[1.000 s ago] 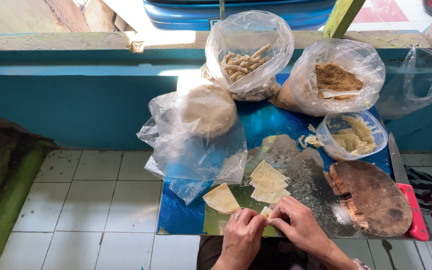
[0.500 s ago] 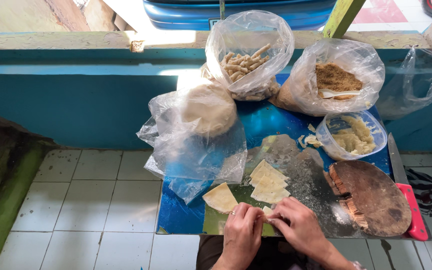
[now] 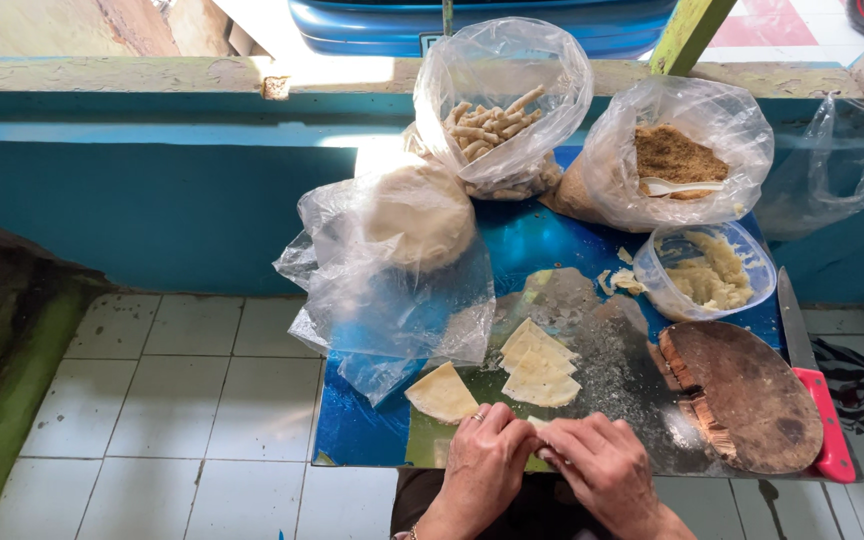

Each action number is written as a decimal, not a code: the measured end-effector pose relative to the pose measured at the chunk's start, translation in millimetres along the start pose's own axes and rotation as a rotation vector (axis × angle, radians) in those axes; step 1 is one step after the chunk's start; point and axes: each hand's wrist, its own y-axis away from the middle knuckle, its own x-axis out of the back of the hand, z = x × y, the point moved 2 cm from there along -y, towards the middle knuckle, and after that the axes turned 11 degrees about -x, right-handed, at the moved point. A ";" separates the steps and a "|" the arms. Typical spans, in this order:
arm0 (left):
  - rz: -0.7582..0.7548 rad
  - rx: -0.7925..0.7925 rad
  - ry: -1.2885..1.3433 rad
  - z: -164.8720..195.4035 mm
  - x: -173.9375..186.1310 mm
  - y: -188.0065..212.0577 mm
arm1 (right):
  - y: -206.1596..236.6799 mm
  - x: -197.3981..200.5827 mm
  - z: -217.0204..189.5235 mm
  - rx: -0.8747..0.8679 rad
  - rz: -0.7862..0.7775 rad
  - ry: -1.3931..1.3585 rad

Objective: The person sits at a table by a window filling square dough wrappers with filling scooped from a plastic container and folding each wrapper over the filling by hand, setting the folded pastries on the table as they are completed. They work through the wrappers one at a time, occasionally reaching back into the filling container.

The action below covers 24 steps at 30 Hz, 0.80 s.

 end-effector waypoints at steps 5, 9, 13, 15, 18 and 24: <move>0.061 0.009 0.009 5.0 -2.4 8.0 | 3.7 -4.5 1.6 -0.115 0.034 -0.091; 0.108 -0.114 -0.039 6.0 -3.9 15.1 | -4.4 -6.8 7.3 -0.264 -0.097 -0.099; 0.070 -0.094 -0.112 3.6 -9.6 16.8 | -7.2 -1.9 2.5 -0.155 -0.096 0.026; 0.064 -0.085 -0.139 1.6 -10.6 15.1 | -6.6 0.5 -0.3 -0.071 -0.046 0.075; 0.080 -0.075 -0.130 1.0 -9.6 11.9 | -5.4 1.5 0.5 -0.012 -0.001 0.060; 0.117 -0.114 -0.026 1.7 -3.5 12.7 | -5.6 -3.9 9.1 -0.021 -0.020 0.077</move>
